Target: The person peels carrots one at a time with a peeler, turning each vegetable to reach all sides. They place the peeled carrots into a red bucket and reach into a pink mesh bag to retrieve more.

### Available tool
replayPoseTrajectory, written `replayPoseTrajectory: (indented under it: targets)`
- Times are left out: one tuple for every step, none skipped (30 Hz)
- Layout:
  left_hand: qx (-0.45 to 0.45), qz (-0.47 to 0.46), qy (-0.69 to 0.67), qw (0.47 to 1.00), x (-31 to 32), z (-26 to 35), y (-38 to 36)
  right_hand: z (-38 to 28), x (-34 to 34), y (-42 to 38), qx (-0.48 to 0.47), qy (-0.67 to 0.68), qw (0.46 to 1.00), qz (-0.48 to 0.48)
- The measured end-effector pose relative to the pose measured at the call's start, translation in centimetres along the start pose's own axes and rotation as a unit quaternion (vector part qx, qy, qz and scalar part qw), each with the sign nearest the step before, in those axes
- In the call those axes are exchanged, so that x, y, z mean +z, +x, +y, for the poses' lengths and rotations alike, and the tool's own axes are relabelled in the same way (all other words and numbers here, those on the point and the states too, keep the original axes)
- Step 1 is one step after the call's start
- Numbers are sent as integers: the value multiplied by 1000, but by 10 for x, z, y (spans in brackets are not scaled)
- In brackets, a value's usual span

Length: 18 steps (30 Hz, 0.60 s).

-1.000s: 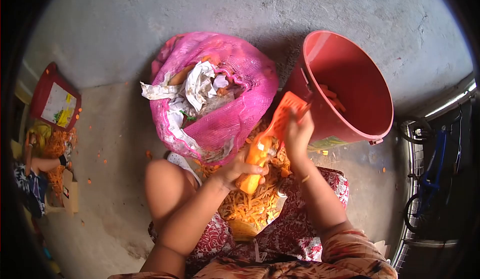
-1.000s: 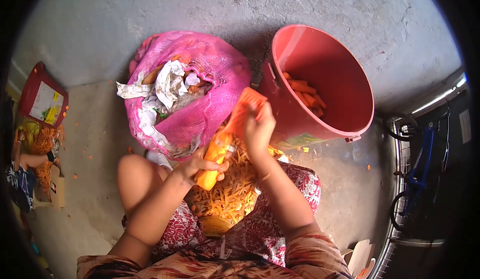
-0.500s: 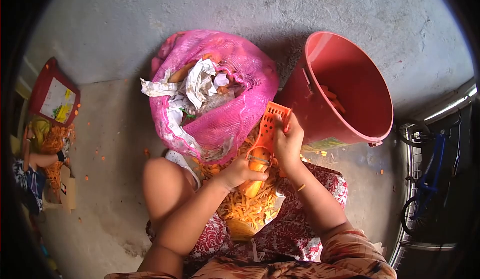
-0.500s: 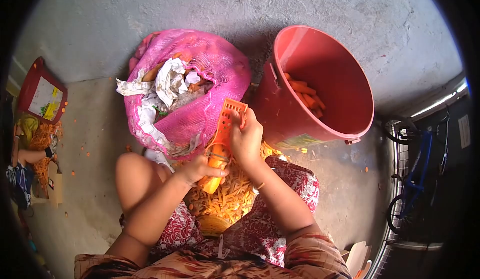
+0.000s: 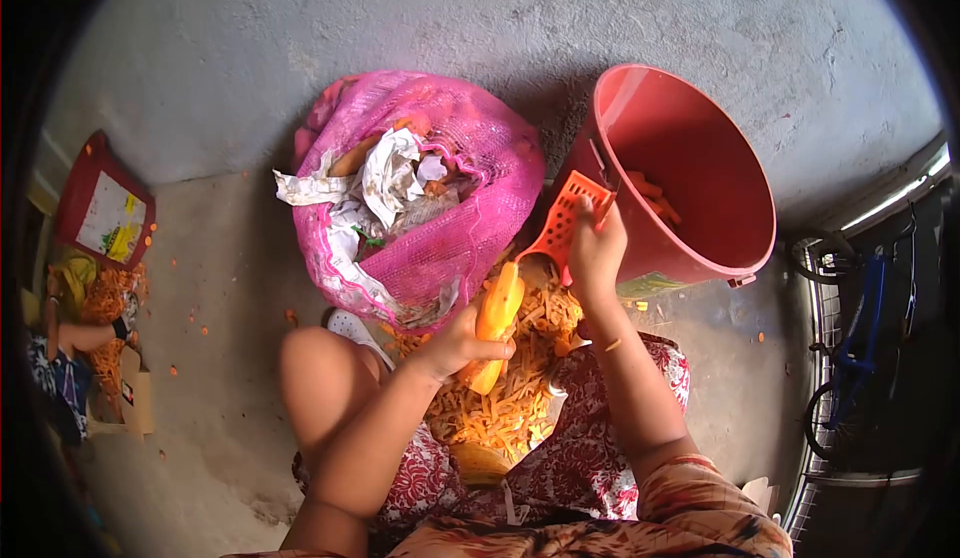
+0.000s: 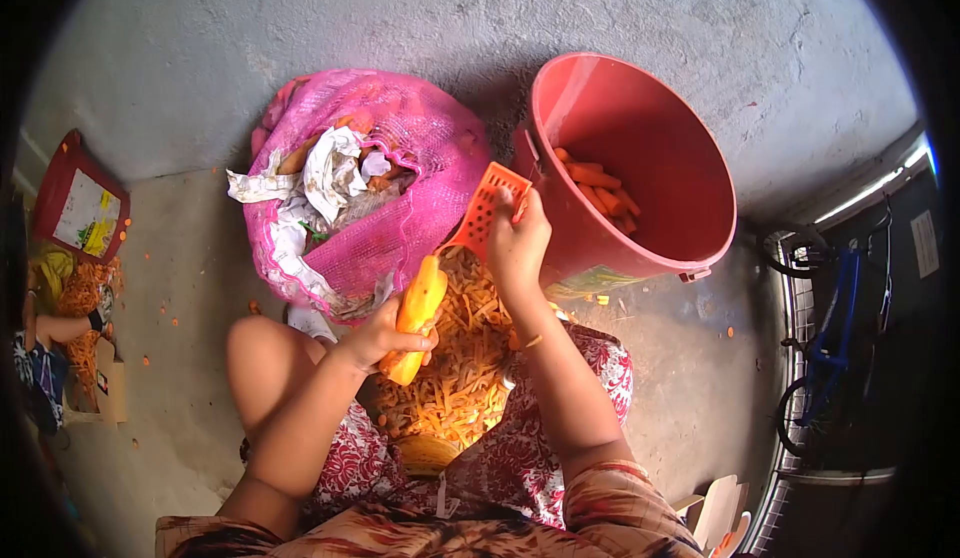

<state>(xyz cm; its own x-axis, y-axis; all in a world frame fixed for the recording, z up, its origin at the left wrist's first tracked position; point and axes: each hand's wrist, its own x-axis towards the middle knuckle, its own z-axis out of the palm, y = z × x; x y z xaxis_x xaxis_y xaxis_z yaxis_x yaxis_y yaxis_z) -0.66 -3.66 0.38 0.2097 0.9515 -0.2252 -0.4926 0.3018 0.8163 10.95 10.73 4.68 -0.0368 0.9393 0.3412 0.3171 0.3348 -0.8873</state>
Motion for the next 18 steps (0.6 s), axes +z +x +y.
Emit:
replayPoseTrajectory:
  targets:
    - [-10, 8, 2, 1000, 1, 0, 1, -4, 1, -5, 28, 41, 999, -23]
    - [-20, 16, 4, 1000, 2, -1, 1, -10, 0, -13, 27, 78, 995, -59]
    - [-11, 21, 40, 999, 1, -3, 1, -15, 2, -21, 48, 99, 989, -102]
    - [-2, 26, 75, 997, 0, -8, 2, -15, 5, -29, -5, 64, 991, -116]
    - [6, 30, 110, 993, -1, -10, 3, -14, 8, -34, -57, 27, 990, -129]
    - [-5, 22, 99, 995, -1, -10, 4, -10, 8, -35, -57, 18, 988, -143]
    - [-17, 14, 89, 996, -1, -10, 5, -5, 9, -33, -48, 25, 990, -127]
    - [-28, 7, 78, 997, -2, -9, 6, 0, 10, -28, -39, 32, 993, -111]
    - [-21, 13, 63, 998, 1, -7, 5, -1, 11, -22, -30, 39, 994, -96]
    - [-14, 20, 48, 999, 5, -4, 4, -5, 9, -16, -45, 39, 995, -76]
    - [-7, 27, 32, 999, 7, -1, 3, -10, 1, -14, 4, 34, 996, -77]
    - [0, 30, 40, 999, 9, -1, 4, -7, 1, -11, 14, 40, 997, -72]
    - [7, 32, 47, 998, 10, 0, 5, -2, 1, -9, 24, 46, 996, -66]
    - [14, 34, 54, 998, 10, 0, 6, 0, 4, -12, 13, 74, 994, -76]
    - [11, 37, 70, 997, 9, -3, 8, 0, 6, -17, 2, 102, 991, -87]
    - [7, 41, 86, 995, 6, -8, 10, -3, 5, -23, 1, 56, 991, -124]
    - [3, 44, 102, 994, 4, -11, 11, 3, 9, -30, -28, 13, 990, -135]
    - [15, 57, 100, 993, 6, -10, 9, 0, 10, -34, -17, 19, 990, -142]
